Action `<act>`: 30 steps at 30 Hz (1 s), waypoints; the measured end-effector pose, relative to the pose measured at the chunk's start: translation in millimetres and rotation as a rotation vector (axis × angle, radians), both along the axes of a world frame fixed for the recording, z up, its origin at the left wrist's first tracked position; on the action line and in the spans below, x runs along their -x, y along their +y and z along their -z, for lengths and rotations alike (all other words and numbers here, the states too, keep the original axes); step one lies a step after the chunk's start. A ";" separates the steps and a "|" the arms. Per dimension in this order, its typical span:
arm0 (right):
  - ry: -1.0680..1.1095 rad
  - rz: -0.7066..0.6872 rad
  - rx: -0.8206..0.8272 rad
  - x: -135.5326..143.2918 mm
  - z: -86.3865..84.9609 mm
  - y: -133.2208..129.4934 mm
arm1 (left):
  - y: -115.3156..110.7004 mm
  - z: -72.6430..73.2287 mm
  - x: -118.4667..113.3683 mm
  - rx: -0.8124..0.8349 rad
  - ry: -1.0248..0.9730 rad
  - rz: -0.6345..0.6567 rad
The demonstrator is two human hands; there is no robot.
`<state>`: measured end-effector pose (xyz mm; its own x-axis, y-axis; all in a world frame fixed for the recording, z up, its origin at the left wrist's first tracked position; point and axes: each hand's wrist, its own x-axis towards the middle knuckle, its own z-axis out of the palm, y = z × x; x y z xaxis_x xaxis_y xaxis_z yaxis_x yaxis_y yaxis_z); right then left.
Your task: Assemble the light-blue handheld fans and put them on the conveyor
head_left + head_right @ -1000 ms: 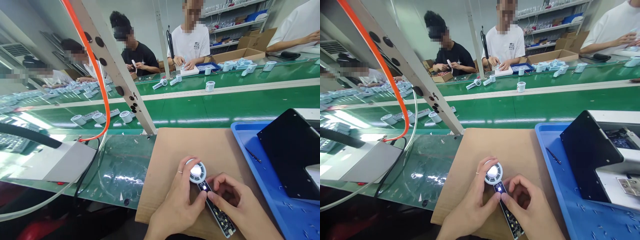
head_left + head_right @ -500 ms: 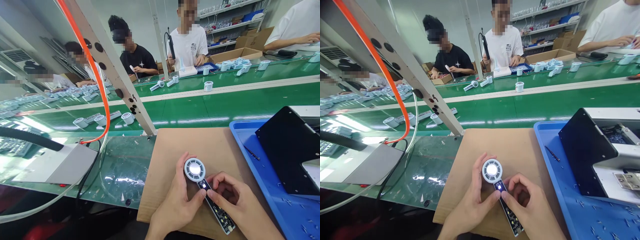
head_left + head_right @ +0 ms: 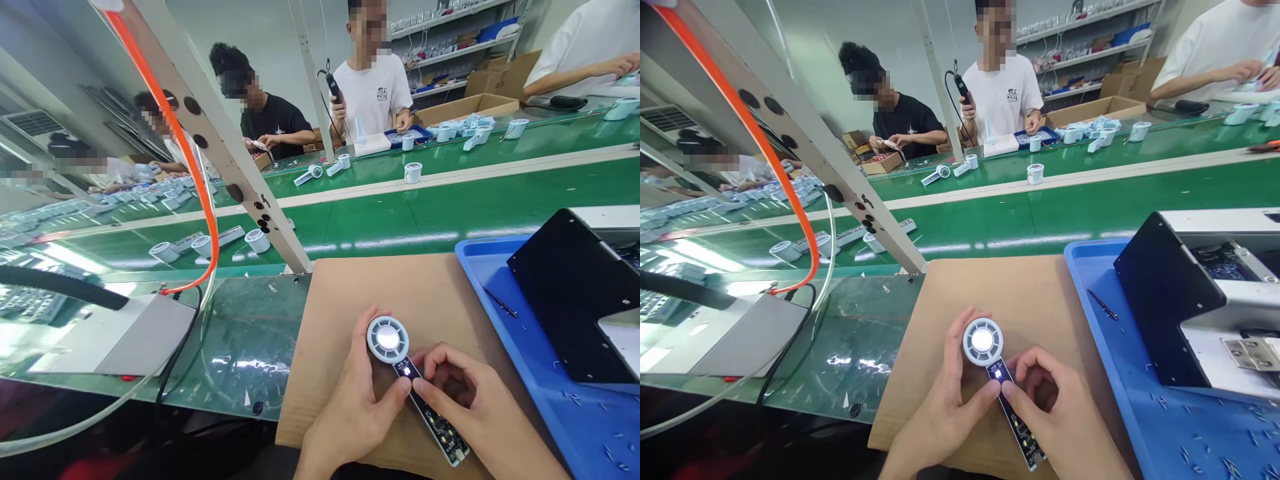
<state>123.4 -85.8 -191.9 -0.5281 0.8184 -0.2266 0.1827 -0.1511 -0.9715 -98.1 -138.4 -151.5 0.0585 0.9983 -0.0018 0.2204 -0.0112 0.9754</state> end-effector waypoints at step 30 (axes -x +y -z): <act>-0.400 0.359 -1.236 4.0 14.0 -6.5 | -5.6 -11.1 2.5 -0.023 0.585 -0.315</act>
